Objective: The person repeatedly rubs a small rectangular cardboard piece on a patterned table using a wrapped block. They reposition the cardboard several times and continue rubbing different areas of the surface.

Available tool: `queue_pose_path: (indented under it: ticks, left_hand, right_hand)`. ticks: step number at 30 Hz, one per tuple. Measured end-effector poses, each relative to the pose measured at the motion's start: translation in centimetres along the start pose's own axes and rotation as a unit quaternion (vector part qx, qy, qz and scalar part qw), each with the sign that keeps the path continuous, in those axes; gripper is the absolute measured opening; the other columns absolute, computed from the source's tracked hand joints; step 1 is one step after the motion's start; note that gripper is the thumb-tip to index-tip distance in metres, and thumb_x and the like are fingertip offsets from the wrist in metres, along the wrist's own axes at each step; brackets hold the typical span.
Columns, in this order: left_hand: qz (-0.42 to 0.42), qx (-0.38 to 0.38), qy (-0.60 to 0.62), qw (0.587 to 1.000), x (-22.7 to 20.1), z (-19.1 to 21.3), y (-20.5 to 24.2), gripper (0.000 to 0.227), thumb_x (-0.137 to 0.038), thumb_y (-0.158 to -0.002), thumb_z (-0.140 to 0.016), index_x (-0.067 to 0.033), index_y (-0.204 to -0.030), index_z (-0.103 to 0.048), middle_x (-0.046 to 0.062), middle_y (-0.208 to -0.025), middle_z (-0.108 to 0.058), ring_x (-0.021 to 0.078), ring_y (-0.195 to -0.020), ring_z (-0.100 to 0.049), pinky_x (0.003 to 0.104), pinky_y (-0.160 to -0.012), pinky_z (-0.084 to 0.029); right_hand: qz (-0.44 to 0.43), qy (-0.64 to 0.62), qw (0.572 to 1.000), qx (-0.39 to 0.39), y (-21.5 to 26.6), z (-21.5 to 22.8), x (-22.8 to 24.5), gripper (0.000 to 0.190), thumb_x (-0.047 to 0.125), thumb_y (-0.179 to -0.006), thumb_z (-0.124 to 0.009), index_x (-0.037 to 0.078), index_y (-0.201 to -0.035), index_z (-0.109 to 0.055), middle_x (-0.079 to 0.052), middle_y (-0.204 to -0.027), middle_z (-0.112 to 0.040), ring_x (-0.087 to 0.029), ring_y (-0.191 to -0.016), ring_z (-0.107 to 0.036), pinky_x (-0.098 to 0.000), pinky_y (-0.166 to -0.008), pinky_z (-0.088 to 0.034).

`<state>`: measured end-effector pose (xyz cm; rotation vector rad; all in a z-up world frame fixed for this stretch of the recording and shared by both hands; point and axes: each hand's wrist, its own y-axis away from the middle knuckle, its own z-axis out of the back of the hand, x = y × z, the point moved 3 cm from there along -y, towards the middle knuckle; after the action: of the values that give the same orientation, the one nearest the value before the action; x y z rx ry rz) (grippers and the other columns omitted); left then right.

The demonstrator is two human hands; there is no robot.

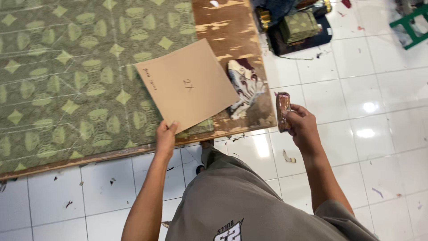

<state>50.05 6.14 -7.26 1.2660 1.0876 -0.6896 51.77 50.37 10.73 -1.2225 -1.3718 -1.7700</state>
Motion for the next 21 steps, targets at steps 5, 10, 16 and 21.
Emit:
queue_pose_path:
  ticks: [5, 10, 16, 21]
  left_hand:
    - [-0.035, -0.013, -0.009, 0.999, 0.5, 0.7, 1.0, 0.017, -0.013, -0.106, -0.069, 0.0021, -0.104, -0.062, 0.003, -0.097, -0.062, 0.0140, -0.090, -0.053, 0.030, -0.080, -0.044]
    - [0.053, -0.070, 0.103, 0.991, -0.7, 0.3, 2.9, 0.020, -0.007, -0.101, -0.054, -0.0091, -0.120, -0.059, 0.004, -0.122, -0.066, 0.0123, -0.110, -0.063, 0.028, -0.090, -0.048]
    - [-0.060, -0.125, 0.203, 0.969, -5.7, -5.1, 5.8, 0.026, -0.013, -0.108, -0.057, -0.0133, -0.134, -0.054, 0.008, -0.134, -0.062, 0.0254, -0.118, -0.063, 0.042, -0.085, -0.058]
    - [-0.151, -0.132, 0.300, 0.933, -7.4, -13.5, 6.7, 0.041, -0.012, -0.115, -0.056, -0.0106, -0.156, -0.049, 0.013, -0.147, -0.061, 0.0271, -0.125, -0.063, 0.042, -0.095, -0.055]
  right_hand:
    - [-0.014, -0.079, 0.996, -0.031, 2.2, 6.1, -0.9, 0.046, 0.016, -0.085, -0.072, -0.005, -0.124, -0.061, -0.003, -0.082, -0.064, -0.006, -0.057, -0.053, -0.0217, -0.044, -0.033]
    - [-0.041, -0.101, 0.993, -0.051, 0.7, 10.9, -2.1, 0.045, 0.018, -0.085, -0.074, -0.002, -0.124, -0.063, -0.001, -0.082, -0.064, -0.005, -0.056, -0.052, -0.0213, -0.043, -0.031]
    - [-0.072, -0.120, 0.989, -0.041, -4.4, 18.3, -2.9, 0.046, 0.017, -0.084, -0.073, -0.001, -0.125, -0.062, 0.000, -0.079, -0.063, -0.005, -0.055, -0.052, -0.0217, -0.043, -0.032]
    - [-0.099, -0.067, 0.992, -0.030, -9.3, 27.3, -2.0, 0.043, 0.017, -0.087, -0.071, -0.003, -0.124, -0.064, -0.001, -0.075, -0.059, -0.005, -0.051, -0.045, -0.0221, -0.042, -0.030]
